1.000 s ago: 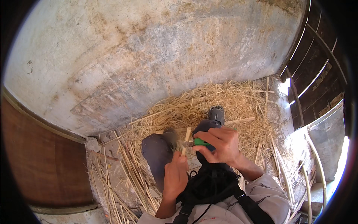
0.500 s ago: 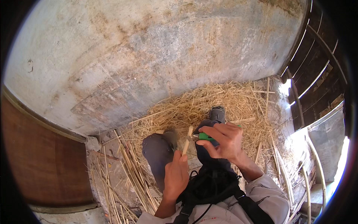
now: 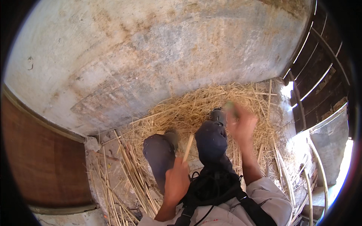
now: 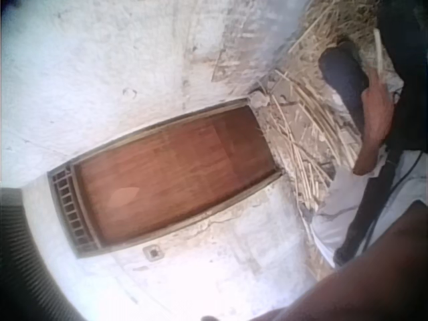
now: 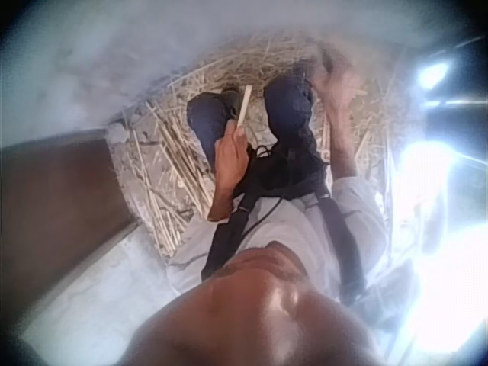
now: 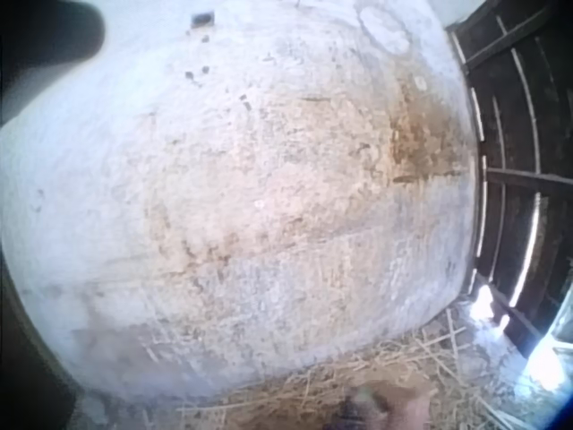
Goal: The person whittles a long wooden stick using a small green utility knife while sitting on a floor covered in straw.
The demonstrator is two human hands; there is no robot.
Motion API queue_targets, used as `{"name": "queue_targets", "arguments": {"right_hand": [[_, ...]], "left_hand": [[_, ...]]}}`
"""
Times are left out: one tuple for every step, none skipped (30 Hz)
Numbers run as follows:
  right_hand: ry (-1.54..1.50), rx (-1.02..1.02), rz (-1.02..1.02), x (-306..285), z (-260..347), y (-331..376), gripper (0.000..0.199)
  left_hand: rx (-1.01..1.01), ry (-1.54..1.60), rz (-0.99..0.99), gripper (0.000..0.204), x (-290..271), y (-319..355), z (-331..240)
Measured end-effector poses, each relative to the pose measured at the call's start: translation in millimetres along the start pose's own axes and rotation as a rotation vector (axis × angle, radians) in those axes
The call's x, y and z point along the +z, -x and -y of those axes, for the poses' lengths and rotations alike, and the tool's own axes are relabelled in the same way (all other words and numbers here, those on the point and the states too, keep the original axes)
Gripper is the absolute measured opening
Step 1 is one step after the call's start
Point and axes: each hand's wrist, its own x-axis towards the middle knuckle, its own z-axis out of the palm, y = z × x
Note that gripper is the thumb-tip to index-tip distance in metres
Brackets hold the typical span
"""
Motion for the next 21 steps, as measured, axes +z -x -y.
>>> {"name": "queue_targets", "arguments": {"right_hand": [[0.090, 0.243, -0.022, -6, -20, -24, 0.026], [0.049, 0.238, 0.003, -9, -29, -34, 0.028], [-0.004, 0.241, 0.035, -8, -37, -38, 0.030], [-0.063, 0.239, 0.067, -4, -38, -40, 0.032], [-0.181, 0.224, 0.145, -2, -33, -35, 0.033], [-0.299, 0.207, 0.221, -1, -23, -25, 0.034], [-0.410, 0.181, 0.299, -2, -12, -19, 0.035], [-0.539, 0.220, 0.337, -3, -5, -12, 0.035], [-0.668, 0.258, 0.374, -4, 2, -7, 0.035], [-0.798, 0.308, 0.407, -2, 7, -1, 0.036], [-0.846, 0.319, 0.460, -1, 12, 1, 0.033], [-0.893, 0.330, 0.511, 1, 15, 3, 0.031], [-0.940, 0.338, 0.564, 3, 20, 4, 0.029], [-0.970, 0.367, 0.630, 3, 29, 2, 0.027], [-1.014, 0.401, 0.696, 2, 34, 2, 0.027], [-1.055, 0.431, 0.763, 1, 38, 3, 0.026], [-1.095, 0.460, 0.831, 1, 41, 4, 0.026], [-1.179, 0.437, 0.813, 8, 42, 8, 0.024], [-1.214, 0.442, 0.812, 10, 42, 11, 0.023], [-1.250, 0.446, 0.812, 12, 41, 13, 0.023], [-1.286, 0.451, 0.812, 13, 41, 14, 0.022]], "left_hand": [[-0.013, 0.073, 0.014, 0.040, -1, 4, 2], [-0.026, 0.141, 0.028, 0.042, -3, 7, 3], [-0.048, 0.198, 0.041, 0.044, -6, 10, 4], [-0.081, 0.212, 0.040, 0.039, -11, 7, 7], [-0.114, 0.227, 0.038, 0.034, -15, 2, 10], [-0.146, 0.242, 0.036, 0.029, -18, -2, 14], [-0.139, 0.330, 0.047, 0.031, -19, -4, 18], [-0.130, 0.414, 0.061, 0.034, -18, -7, 23], [-0.120, 0.498, 0.075, 0.037, -18, -8, 24], [-0.160, 0.585, 0.117, 0.039, -18, -9, 22], [-0.200, 0.673, 0.160, 0.041, -17, -10, 19], [-0.241, 0.760, 0.203, 0.043, -16, -10, 17], [-0.278, 0.820, 0.248, 0.044, -17, -10, 18], [-0.316, 0.881, 0.292, 0.044, -17, -10, 20], [-0.355, 0.940, 0.336, 0.045, -18, -10, 21], [-0.363, 0.953, 0.374, 0.046, -18, -12, 21], [-0.371, 0.965, 0.411, 0.047, -18, -14, 21], [-0.380, 0.977, 0.447, 0.048, -19, -17, 22], [-0.388, 1.017, 0.494, 0.049, -20, -19, 23], [-0.397, 1.056, 0.541, 0.050, -21, -21, 26], [-0.405, 1.094, 0.589, 0.051, -21, -23, 29]]}}
